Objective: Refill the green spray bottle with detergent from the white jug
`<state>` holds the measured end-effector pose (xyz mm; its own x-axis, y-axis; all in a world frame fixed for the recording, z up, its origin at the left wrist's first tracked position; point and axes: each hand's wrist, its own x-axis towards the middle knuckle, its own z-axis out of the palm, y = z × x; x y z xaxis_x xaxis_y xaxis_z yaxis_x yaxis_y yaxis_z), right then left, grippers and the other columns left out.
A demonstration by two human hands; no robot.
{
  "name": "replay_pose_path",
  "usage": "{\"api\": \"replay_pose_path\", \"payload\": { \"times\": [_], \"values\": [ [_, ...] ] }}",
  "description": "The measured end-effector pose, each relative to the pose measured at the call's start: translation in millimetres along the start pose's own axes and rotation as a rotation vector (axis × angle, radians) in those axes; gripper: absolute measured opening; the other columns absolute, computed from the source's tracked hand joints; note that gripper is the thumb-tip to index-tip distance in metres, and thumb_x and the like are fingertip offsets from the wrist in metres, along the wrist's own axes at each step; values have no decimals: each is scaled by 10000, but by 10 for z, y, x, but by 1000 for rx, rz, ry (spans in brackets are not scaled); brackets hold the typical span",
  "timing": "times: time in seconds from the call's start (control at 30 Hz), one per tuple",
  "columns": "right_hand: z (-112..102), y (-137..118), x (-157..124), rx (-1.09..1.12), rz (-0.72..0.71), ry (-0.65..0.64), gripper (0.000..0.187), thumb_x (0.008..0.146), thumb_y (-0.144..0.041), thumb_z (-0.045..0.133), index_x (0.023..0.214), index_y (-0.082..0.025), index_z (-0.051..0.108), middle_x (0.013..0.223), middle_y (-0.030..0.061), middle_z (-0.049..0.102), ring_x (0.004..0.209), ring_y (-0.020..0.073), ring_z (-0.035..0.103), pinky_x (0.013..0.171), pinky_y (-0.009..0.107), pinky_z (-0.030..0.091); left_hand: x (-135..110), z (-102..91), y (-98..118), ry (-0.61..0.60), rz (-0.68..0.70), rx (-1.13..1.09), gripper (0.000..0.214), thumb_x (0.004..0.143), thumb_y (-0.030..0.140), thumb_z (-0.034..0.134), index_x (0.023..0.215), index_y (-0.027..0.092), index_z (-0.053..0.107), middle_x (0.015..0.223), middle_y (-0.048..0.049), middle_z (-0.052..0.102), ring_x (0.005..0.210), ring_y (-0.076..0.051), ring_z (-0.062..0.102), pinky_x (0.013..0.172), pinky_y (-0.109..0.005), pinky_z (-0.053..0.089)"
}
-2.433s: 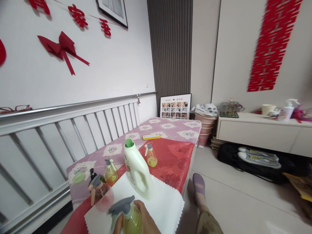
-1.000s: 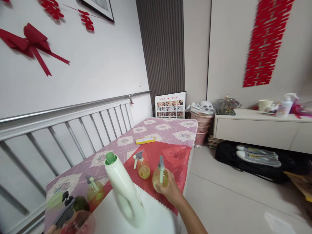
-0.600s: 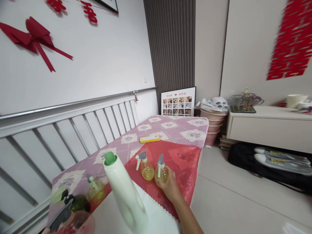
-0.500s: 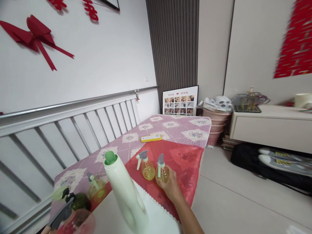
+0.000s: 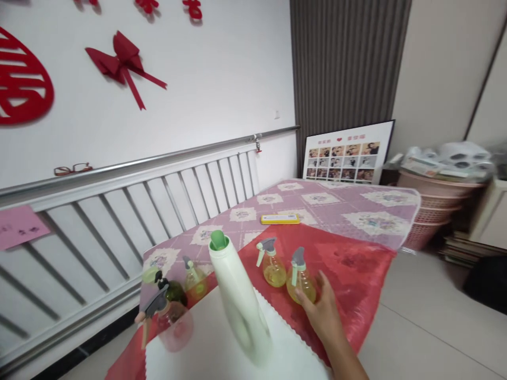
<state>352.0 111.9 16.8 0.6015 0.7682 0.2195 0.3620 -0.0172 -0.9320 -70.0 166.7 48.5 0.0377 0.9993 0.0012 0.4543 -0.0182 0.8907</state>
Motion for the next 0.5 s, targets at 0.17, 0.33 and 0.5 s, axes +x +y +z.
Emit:
{"api": "replay_pose_path", "payload": {
  "times": [0.17,0.33,0.5],
  "values": [
    [-75,-211,-200,83,-125,268,916,761,-653,605,1482,-149,351,1416,234,539,1331,415,500,1069,621,427,-203,-38,53,-31,27,39,287,917,424,566,1184,339,631,1323,-58,635,1178,-252,590,960,-481,545],
    [-42,-285,-603,-90,-422,294,713,774,-633,601,1254,-107,565,1204,221,639,1173,423,593,1024,638,456,-378,-54,110,-18,66,38,240,944,412,519,1120,327,658,1315,-54,640,1142,-220,603,955,-436,547],
    [258,-335,-1345,-116,-715,-164,304,861,-458,595,1075,-261,680,892,97,762,794,277,737,698,392,632,-707,44,109,36,93,-4,289,943,440,507,1159,305,645,1293,-62,642,1133,-226,609,948,-447,554]
  ]
}}
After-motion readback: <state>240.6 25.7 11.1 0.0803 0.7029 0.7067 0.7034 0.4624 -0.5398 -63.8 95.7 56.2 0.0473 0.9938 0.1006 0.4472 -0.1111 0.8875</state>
